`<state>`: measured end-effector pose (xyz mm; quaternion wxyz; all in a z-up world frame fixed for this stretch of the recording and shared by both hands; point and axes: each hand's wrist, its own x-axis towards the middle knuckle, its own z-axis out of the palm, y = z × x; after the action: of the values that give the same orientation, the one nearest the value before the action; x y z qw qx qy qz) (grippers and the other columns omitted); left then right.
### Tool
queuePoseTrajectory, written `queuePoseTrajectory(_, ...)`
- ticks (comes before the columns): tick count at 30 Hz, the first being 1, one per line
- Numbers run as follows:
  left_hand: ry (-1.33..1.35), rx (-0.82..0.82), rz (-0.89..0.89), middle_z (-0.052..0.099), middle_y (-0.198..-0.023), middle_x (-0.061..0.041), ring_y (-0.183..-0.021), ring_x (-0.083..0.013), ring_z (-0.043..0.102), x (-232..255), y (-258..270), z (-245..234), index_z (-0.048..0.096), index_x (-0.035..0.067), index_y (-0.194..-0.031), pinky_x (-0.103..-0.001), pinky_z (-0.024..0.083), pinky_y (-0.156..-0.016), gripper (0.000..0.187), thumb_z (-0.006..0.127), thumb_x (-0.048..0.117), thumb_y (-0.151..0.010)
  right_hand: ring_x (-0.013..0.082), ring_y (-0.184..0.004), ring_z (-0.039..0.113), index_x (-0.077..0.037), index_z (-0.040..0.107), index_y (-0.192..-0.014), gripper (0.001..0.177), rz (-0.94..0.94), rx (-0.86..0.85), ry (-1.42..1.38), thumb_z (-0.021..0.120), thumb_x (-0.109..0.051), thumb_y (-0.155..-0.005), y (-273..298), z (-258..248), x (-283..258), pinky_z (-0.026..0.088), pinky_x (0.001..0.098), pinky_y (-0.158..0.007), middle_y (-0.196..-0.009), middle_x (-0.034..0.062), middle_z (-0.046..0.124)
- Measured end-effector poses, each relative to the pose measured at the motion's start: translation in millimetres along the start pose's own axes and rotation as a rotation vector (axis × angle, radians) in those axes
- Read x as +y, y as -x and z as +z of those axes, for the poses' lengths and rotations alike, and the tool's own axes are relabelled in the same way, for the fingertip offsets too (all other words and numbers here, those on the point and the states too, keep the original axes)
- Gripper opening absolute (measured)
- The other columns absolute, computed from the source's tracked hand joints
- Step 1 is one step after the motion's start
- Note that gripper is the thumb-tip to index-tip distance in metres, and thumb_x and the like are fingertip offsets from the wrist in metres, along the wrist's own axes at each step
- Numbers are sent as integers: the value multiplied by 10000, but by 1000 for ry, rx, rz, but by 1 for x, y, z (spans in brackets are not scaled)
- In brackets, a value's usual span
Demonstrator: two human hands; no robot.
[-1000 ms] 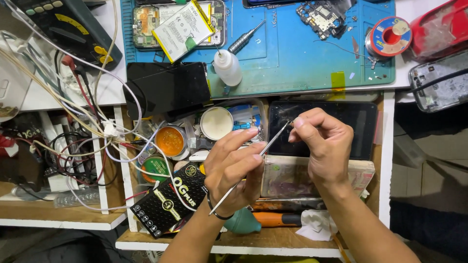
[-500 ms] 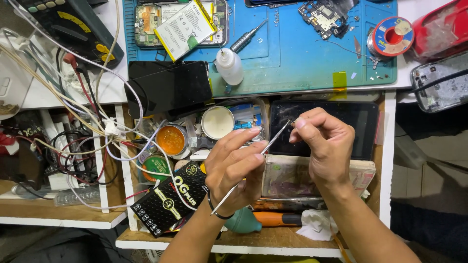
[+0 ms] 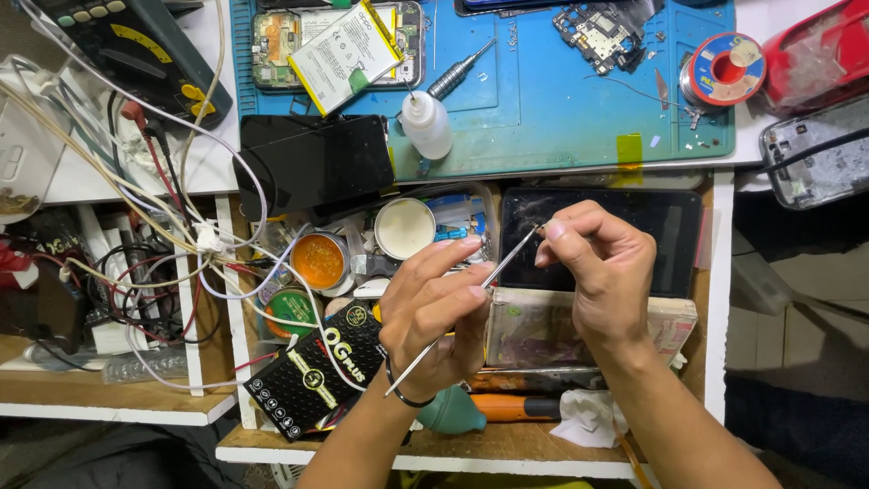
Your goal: A person is preparing and inspecting small electronic components and screws for a mobile phone repair, using tools like tweezers and a magnifying glass.
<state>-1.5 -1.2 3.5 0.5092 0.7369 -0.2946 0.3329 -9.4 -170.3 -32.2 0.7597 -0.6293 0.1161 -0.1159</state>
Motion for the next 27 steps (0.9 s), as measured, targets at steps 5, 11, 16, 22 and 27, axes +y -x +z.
queuePoseTrajectory(5,-1,16,0,802,-944,-118,-934,-415,795,-1,0,1,654,95,-1010,-539,635,-836,38,661,106,-974,155,-599,639,28,707,-787,203,1,-2,-19,721,-92,-950,1,0,0,577,305,-645,-741,131,640)
queuePoseTrajectory(11,2,27,1,803,-935,-119,-927,-414,796,0,0,2,653,87,-1000,-533,634,-829,33,656,115,-982,151,-592,638,35,705,-784,207,-2,-7,-20,717,-86,-952,0,-1,2,584,307,-641,-738,132,642)
queuePoseTrajectory(16,-4,31,5,803,-928,-119,-921,-413,797,0,1,2,655,89,-994,-534,634,-824,30,658,115,-981,153,-596,645,34,715,-802,197,6,-10,-22,713,-88,-956,1,-3,3,591,305,-648,-753,131,646)
queuePoseTrajectory(22,-10,36,10,804,-927,-120,-919,-411,798,0,1,1,656,88,-993,-529,632,-827,31,662,113,-977,149,-596,644,35,713,-802,190,3,-2,-30,718,-81,-952,0,-2,3,595,305,-645,-757,131,646)
queuePoseTrajectory(27,2,28,15,802,-933,-128,-929,-416,795,-1,2,1,658,88,-998,-535,630,-831,32,666,100,-969,146,-587,643,35,720,-802,190,4,-6,-27,717,-82,-951,1,-2,4,593,298,-635,-765,126,654)
